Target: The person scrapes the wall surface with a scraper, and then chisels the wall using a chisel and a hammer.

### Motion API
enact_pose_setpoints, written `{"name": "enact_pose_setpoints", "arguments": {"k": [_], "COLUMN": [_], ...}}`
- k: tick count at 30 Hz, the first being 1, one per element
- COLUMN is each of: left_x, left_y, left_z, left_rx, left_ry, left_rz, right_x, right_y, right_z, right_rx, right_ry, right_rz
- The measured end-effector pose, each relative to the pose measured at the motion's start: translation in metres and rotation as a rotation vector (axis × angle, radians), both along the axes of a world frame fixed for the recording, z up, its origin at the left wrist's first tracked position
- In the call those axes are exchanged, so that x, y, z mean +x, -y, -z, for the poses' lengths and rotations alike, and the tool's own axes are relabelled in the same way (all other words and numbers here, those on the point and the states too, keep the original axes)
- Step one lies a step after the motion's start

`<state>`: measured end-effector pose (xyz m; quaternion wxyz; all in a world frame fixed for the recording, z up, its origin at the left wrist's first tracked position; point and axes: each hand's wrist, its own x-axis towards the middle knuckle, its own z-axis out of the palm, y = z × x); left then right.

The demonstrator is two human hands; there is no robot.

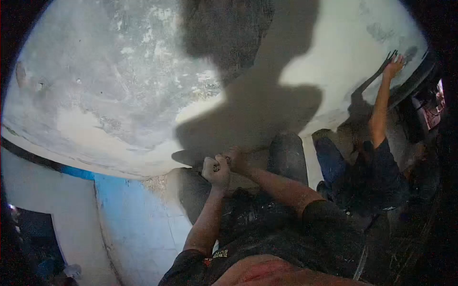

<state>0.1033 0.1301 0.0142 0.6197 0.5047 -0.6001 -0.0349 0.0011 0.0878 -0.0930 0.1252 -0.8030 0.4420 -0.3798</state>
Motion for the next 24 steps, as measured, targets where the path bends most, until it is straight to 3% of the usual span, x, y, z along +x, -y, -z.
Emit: {"name": "enact_pose_setpoints", "arguments": {"k": [2,5,6,8,9,10,11,12,16,17,18,19,21,22,24], "left_x": [0.008,0.019,0.019,0.015,0.014,0.016,0.017,0.011,0.025,0.016,0.019,0.02,0.021,0.023,0.029], "left_y": [0.0,0.008,0.002,-0.008,-0.014,-0.022,-0.027,-0.028,0.03,0.026,0.02,0.007,-0.006,0.001,0.022], "left_z": [-0.026,-0.077,-0.109,-0.164,-0.179,-0.191,-0.201,-0.206,-0.161,-0.194,-0.193,-0.19,-0.18,-0.178,-0.189], "left_rx": [0.001,-0.053,-0.127,-0.311,-0.412,-0.405,-0.399,-0.397,-0.462,-0.255,-0.218,-0.26,-0.274,-0.22,-0.076], "left_ry": [0.035,-0.072,0.024,-0.035,-0.194,-0.15,-0.105,-0.236,0.086,-0.041,0.076,0.044,0.034,0.101,0.546], "left_rz": [-0.055,-0.08,-0.198,-0.199,-0.081,-0.029,0.023,0.041,-0.494,-0.292,-0.404,-0.309,-0.18,-0.278,-0.574], "right_x": [0.003,0.015,0.022,0.026,0.037,0.037,0.038,0.039,0.032,0.031,0.036,0.046,0.032,0.029,0.023], "right_y": [0.022,0.048,0.054,0.048,0.052,0.05,0.049,0.054,0.086,0.09,0.087,0.078,0.074,0.08,0.097], "right_z": [-0.027,-0.122,-0.148,-0.213,-0.226,-0.24,-0.247,-0.247,-0.239,-0.236,-0.231,-0.226,-0.24,-0.24,-0.24], "right_rx": [-0.164,-0.504,-0.603,-0.612,-0.767,-0.8,-0.835,-0.858,-0.922,-0.934,-0.992,-1.014,-0.914,-0.912,-0.904], "right_ry": [-0.06,0.203,0.254,0.328,0.435,0.467,0.5,0.483,0.412,0.39,0.401,0.522,0.562,0.484,0.326], "right_rz": [-0.019,-0.093,-0.083,-0.161,-0.114,-0.163,-0.211,-0.196,-0.15,-0.136,-0.134,-0.098,-0.285,-0.241,-0.151]}}
